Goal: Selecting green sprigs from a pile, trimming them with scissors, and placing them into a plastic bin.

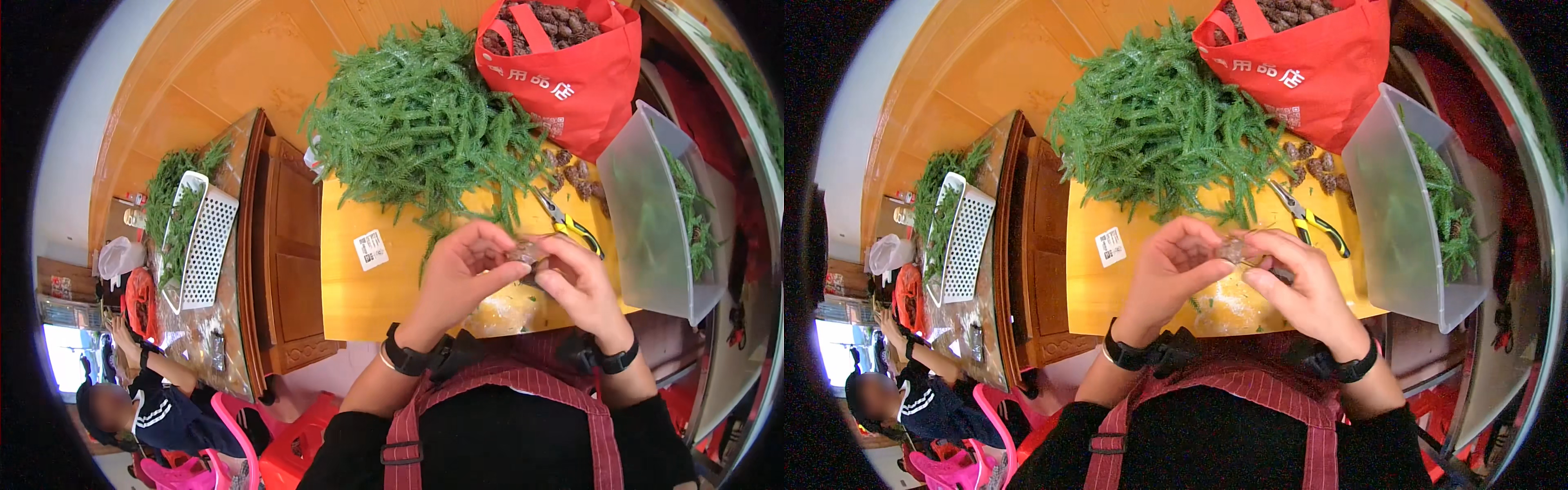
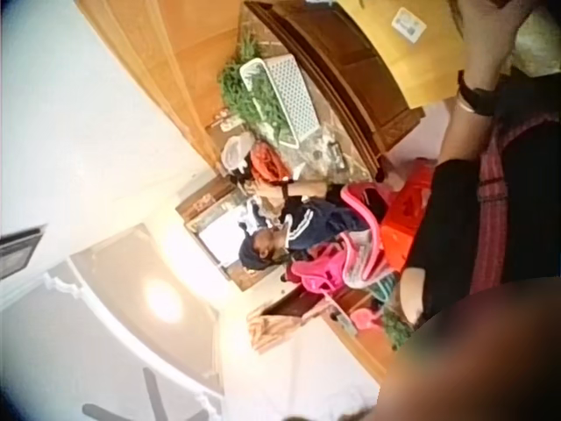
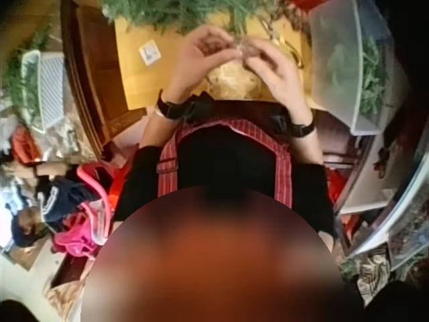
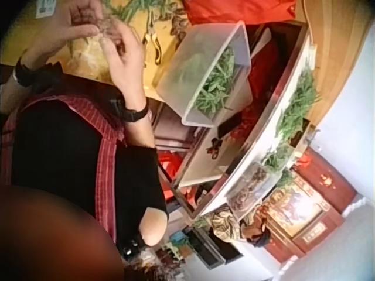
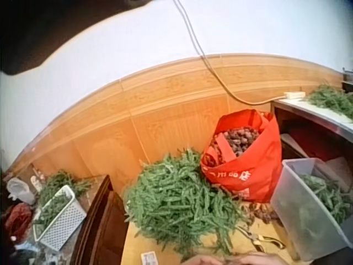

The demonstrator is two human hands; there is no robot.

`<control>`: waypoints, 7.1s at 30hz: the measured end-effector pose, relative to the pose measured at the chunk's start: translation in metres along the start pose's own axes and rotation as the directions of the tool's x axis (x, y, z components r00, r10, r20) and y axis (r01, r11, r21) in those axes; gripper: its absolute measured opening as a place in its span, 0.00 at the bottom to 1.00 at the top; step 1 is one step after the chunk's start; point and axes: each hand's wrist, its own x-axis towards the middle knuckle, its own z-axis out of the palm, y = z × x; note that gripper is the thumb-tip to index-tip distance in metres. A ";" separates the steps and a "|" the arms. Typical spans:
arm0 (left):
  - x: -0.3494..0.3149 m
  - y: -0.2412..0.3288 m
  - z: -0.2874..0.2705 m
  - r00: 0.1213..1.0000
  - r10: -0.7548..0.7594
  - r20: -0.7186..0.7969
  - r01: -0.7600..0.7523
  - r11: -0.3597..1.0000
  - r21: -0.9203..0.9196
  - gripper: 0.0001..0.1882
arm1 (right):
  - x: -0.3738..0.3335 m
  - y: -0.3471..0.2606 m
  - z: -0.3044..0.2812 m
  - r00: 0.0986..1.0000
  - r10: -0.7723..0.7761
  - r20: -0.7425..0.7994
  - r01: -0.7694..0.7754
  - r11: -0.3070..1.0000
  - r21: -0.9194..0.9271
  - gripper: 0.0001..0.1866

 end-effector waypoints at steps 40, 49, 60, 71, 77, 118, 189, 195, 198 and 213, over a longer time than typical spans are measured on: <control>0.000 -0.012 -0.022 0.975 0.215 -0.059 -0.186 0.931 0.315 0.16 | 0.007 0.002 0.024 0.985 -0.173 -0.020 0.168 0.976 -0.141 0.12; 0.015 -0.014 -0.016 0.847 0.530 -0.039 -0.426 0.721 0.546 0.12 | 0.005 -0.006 0.029 0.968 -0.227 -0.104 0.189 0.938 -0.289 0.14; 0.008 -0.010 -0.007 0.924 0.329 -0.194 -0.277 0.928 0.250 0.11 | 0.005 -0.012 0.028 0.934 -0.297 -0.200 0.179 0.871 -0.458 0.15; 0.010 -0.013 -0.007 0.745 0.668 -0.005 -0.531 0.597 0.601 0.15 | 0.007 -0.008 0.031 0.899 -0.374 -0.227 0.255 0.869 -0.424 0.16; 0.001 -0.008 -0.006 0.741 0.668 0.068 -0.524 0.512 0.681 0.16 | 0.006 -0.003 0.028 0.885 -0.403 -0.236 0.286 0.867 -0.408 0.16; 0.003 -0.030 0.011 0.779 0.626 -0.032 -0.536 0.692 0.483 0.15 | 0.006 0.003 0.022 0.769 -0.577 -0.277 0.362 0.749 -0.556 0.14; -0.005 0.004 0.021 0.729 0.588 0.350 -0.571 0.241 0.784 0.13 | 0.013 -0.027 -0.008 0.843 -0.531 -0.090 0.393 0.721 -0.571 0.07; -0.001 0.006 0.025 0.671 0.594 0.444 -0.571 0.032 0.820 0.12 | 0.008 -0.010 0.000 0.817 -0.528 -0.233 0.325 0.755 -0.570 0.06; -0.003 -0.001 0.019 0.730 0.595 0.336 -0.587 0.293 0.755 0.15 | 0.006 -0.007 -0.006 0.822 -0.496 -0.279 0.371 0.839 -0.398 0.06; -0.010 0.011 -0.005 0.972 0.195 0.130 -0.187 0.980 -0.066 0.13 | 0.003 0.066 -0.056 0.973 -0.036 -0.229 -0.184 0.482 -0.857 0.11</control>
